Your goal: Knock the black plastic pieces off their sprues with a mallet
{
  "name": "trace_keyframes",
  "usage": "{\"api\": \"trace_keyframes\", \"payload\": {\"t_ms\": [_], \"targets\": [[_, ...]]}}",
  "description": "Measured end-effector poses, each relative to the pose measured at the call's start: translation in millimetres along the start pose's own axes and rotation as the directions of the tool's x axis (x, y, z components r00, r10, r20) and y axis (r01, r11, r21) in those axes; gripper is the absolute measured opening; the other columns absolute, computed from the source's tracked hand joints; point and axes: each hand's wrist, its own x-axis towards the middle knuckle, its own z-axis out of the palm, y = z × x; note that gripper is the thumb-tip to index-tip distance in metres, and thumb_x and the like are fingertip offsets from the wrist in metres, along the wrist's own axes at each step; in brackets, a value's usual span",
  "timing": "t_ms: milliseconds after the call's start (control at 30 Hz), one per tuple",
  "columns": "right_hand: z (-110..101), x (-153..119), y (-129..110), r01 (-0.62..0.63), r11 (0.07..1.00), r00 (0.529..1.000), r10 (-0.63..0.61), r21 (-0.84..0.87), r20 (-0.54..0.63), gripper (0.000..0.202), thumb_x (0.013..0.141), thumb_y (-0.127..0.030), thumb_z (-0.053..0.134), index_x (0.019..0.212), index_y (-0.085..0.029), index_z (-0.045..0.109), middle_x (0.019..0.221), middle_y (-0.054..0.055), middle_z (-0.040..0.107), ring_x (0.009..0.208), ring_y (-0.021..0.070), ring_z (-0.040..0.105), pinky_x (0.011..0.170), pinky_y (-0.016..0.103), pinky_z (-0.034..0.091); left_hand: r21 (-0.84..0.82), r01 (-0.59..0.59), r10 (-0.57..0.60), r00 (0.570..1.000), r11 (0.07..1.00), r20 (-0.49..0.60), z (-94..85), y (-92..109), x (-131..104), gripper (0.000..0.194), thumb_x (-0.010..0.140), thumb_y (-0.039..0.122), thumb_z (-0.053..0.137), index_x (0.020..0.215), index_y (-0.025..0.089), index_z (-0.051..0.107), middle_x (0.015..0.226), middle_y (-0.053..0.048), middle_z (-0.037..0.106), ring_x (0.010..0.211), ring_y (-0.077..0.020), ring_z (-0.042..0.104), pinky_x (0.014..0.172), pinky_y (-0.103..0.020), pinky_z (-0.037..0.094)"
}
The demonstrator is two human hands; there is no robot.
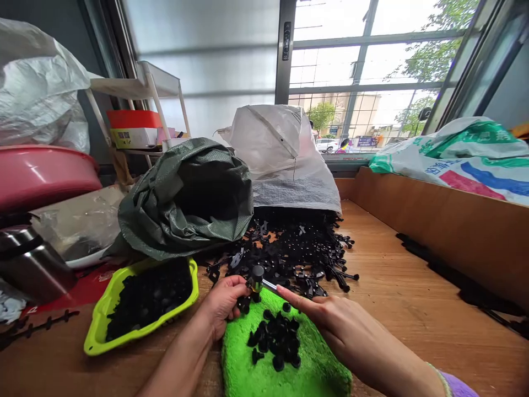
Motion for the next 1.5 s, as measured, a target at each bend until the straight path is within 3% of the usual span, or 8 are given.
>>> {"api": "trace_keyframes", "payload": {"t_ms": [100,400,667,900,1033,1233,1333,1500], "targets": [[1,-1,1,-0.02,1.0,0.999,0.02,-0.001,-0.04,0.057,0.091,-0.018,0.021,0.143,-0.04,0.009,0.083,0.003,0.056,0.074,0.0212,0.055,0.064,0.032,0.037,-0.001,-0.004,0.004,1.0,1.0,0.008,-1.1,-1,1,0.011,0.057,0.02,0.054,0.062,0.017,0.045,0.046,0.009,0.043,0.028,-0.0005,0.028,0.032,-0.015,0.01],[5,-3,-5,-0.018,0.995,1.0,0.017,-0.099,-0.011,0.065,0.081,-0.009,0.028,0.141,-0.035,0.024,0.068,0.005,0.055,0.062,0.0238,0.054,0.054,0.031,0.03,-0.022,0.005,-0.004,1.0,1.0,0.018,1.1,-1,-1,0.013,0.056,0.019,0.056,0.064,0.016,0.047,0.048,0.008,0.043,0.031,0.0002,0.03,0.032,-0.012,0.013],[-25,-23,19,-0.001,0.954,0.966,0.078,0.299,-0.246,0.047,0.095,-0.025,0.022,0.142,-0.029,0.024,0.116,0.004,0.057,0.089,0.0201,0.057,0.077,0.03,0.043,-0.149,-0.073,0.091,0.988,0.986,0.121,-12.8,6,-19,0.05,0.054,0.026,0.076,0.096,0.015,0.051,0.079,-0.001,0.061,0.05,-0.0019,0.048,0.046,-0.013,0.036],[-26,-24,37,0.044,0.887,0.944,0.113,0.46,-0.309,0.045,0.094,-0.026,0.029,0.137,-0.033,0.035,0.12,0.001,0.055,0.103,0.0224,0.052,0.087,0.036,0.038,-0.095,-0.126,0.148,0.949,0.987,0.278,20.2,19,-7,0.047,0.056,0.022,0.077,0.093,0.013,0.048,0.072,0.002,0.058,0.051,-0.0025,0.046,0.046,-0.015,0.037],[-22,-24,48,0.018,0.882,0.945,0.139,0.471,-0.297,0.046,0.091,-0.024,0.032,0.136,-0.031,0.039,0.11,0.003,0.06,0.096,0.0231,0.054,0.085,0.037,0.038,-0.01,-0.132,0.127,0.927,0.991,0.353,36.6,19,10,0.05,0.052,0.023,0.079,0.088,0.013,0.046,0.06,0.004,0.054,0.05,-0.0045,0.048,0.046,-0.016,0.037],[-27,-28,48,-0.05,0.861,0.957,0.186,0.506,-0.222,0.044,0.094,-0.03,0.027,0.138,-0.032,0.035,0.081,0.0,0.062,0.041,0.0097,0.038,0.047,0.023,0.036,-0.004,-0.084,0.08,0.932,0.996,0.355,37.4,17,18,0.049,0.052,0.024,0.079,0.087,0.014,0.045,0.056,0.006,0.052,0.048,-0.004,0.047,0.046,-0.015,0.036],[-29,-28,47,-0.068,0.852,0.967,0.185,0.52,-0.177,0.044,0.095,-0.032,0.026,0.139,-0.034,0.032,0.055,-0.004,0.047,0.038,0.0108,0.034,0.039,0.02,0.03,-0.005,-0.065,0.062,0.927,0.998,0.369,37.6,17,18,0.049,0.051,0.024,0.08,0.085,0.013,0.047,0.056,0.005,0.054,0.047,-0.0043,0.047,0.046,-0.016,0.037],[-28,-30,50,-0.091,0.867,0.975,0.178,0.491,-0.132,0.042,0.097,-0.034,0.026,0.139,-0.035,0.031,0.051,-0.004,0.033,0.041,0.0122,0.031,0.041,0.022,0.024,-0.015,-0.05,0.052,0.915,0.999,0.4,39.6,16,19,0.045,0.05,0.026,0.08,0.079,0.012,0.049,0.057,0.001,0.057,0.045,-0.0044,0.048,0.045,-0.016,0.038]]}}
